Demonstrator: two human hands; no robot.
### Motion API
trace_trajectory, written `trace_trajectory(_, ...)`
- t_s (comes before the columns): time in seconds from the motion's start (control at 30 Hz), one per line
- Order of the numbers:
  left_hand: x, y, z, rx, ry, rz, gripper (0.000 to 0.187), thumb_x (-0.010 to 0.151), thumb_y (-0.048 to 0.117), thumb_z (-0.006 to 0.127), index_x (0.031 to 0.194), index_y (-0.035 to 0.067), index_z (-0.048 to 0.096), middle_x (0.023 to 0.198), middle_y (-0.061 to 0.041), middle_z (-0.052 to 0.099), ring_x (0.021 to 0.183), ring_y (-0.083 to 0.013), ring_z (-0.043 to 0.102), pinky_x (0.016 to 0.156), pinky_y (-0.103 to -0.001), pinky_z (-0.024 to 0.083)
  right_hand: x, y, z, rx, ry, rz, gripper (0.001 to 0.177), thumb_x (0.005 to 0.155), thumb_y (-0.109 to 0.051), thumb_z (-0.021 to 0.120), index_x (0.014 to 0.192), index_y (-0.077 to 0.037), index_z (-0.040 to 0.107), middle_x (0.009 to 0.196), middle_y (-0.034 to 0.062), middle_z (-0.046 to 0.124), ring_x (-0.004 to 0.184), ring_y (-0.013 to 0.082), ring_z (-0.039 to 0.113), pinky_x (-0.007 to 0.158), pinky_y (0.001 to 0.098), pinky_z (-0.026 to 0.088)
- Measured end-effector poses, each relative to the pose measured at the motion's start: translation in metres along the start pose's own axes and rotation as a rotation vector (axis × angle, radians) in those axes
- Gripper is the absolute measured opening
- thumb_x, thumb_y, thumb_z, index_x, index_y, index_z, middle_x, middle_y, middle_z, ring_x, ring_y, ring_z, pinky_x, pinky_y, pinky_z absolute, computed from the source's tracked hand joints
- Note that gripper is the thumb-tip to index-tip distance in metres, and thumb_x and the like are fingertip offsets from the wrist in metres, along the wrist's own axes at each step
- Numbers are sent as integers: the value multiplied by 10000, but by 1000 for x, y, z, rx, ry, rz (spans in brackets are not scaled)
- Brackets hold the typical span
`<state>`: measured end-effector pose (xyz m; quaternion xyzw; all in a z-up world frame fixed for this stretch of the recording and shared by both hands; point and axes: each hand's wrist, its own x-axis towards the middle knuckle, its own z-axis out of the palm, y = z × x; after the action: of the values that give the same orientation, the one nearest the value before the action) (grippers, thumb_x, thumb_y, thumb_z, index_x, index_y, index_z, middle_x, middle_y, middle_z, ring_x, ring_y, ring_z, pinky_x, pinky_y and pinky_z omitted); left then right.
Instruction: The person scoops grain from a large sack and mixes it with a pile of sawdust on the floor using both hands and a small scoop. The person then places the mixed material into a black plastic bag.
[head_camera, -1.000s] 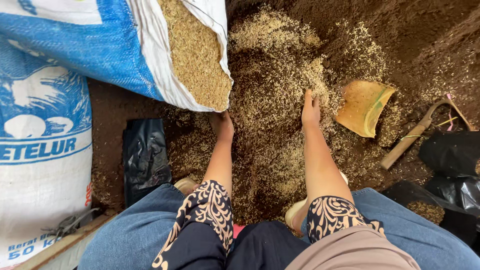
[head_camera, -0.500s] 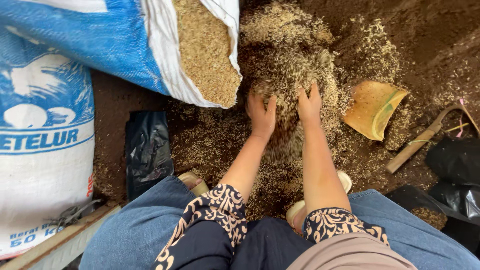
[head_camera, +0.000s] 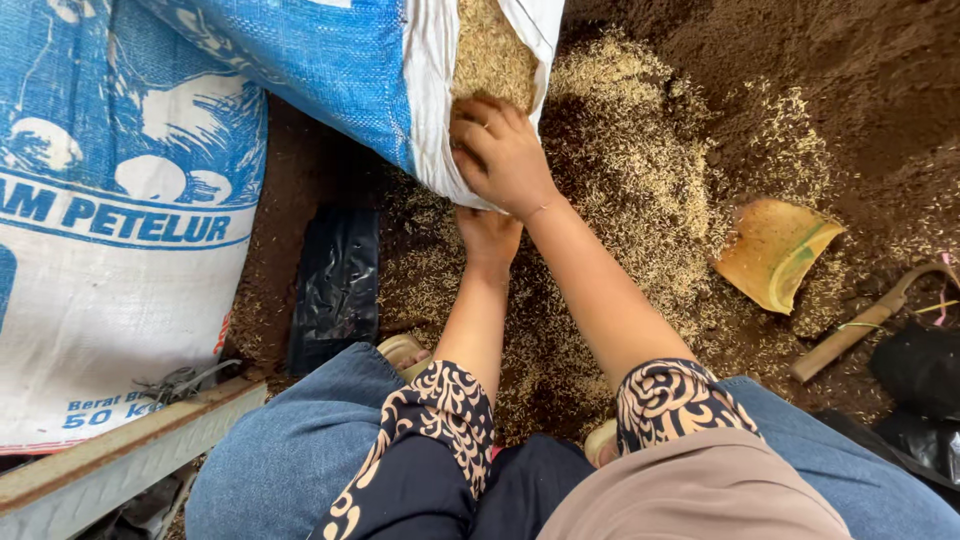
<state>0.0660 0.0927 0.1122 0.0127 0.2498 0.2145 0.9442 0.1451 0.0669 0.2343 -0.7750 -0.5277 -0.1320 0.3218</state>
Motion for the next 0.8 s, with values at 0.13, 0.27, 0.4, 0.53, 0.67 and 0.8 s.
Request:
trace_trajectory(0.13, -15, -1, 24, -30, -139, -44, 599, 1083, 563, 327, 1517, 161, 422, 1462, -8, 525, 1337, -191, 511, 1123, -427, 416, 1, 6, 1, -178, -212, -76, 372, 929, -349, 623, 1209, -120, 711, 1243, 97, 668, 1297, 319, 516, 1097, 523, 374)
trace_trajectory(0.27, -17, -4, 24, 50, -161, -8, 525, 1065, 484, 366, 1469, 161, 452, 1408, -37, 545, 1287, -203, 532, 1073, -440, 447, 1, 12, -22, -322, -543, -86, 318, 912, -416, 598, 1064, -181, 748, 1132, 89, 673, 1175, 294, 535, 1013, 517, 390)
trace_trajectory(0.4, -4, -17, 3, 108, -85, 22, 537, 1026, 475, 394, 1423, 128, 497, 1324, -73, 581, 1215, -227, 562, 1037, -459, 471, -13, 15, -61, -421, -779, 21, 316, 910, -446, 596, 1041, -214, 765, 1109, 60, 670, 1208, 286, 523, 1015, 470, 419)
trace_trajectory(0.53, 13, -25, -8, -13, 51, -30, 534, 1034, 494, 453, 1395, 102, 487, 1260, -92, 526, 1168, -299, 504, 1049, -589, 457, -30, 30, -95, -494, -924, 237, 351, 904, -407, 582, 1166, -236, 742, 1215, 97, 651, 1221, 270, 540, 963, 461, 463)
trace_trajectory(0.67, -1, -20, 1, 80, 101, -55, 578, 967, 540, 424, 1424, 188, 468, 1359, -78, 482, 1326, -315, 464, 1096, -601, 398, -36, 34, -81, -312, -561, 133, 416, 979, -330, 501, 1343, -221, 671, 1441, 60, 610, 1385, 236, 496, 1185, 452, 370)
trace_trajectory(0.8, -18, -13, 22, 177, 66, -68, 644, 942, 596, 376, 1479, 242, 414, 1455, -63, 435, 1391, -281, 414, 1117, -589, 341, -24, 16, -39, -286, -428, -14, 486, 1024, -414, 474, 1474, -247, 554, 1549, 102, 487, 1429, 341, 371, 1193, 542, 220)
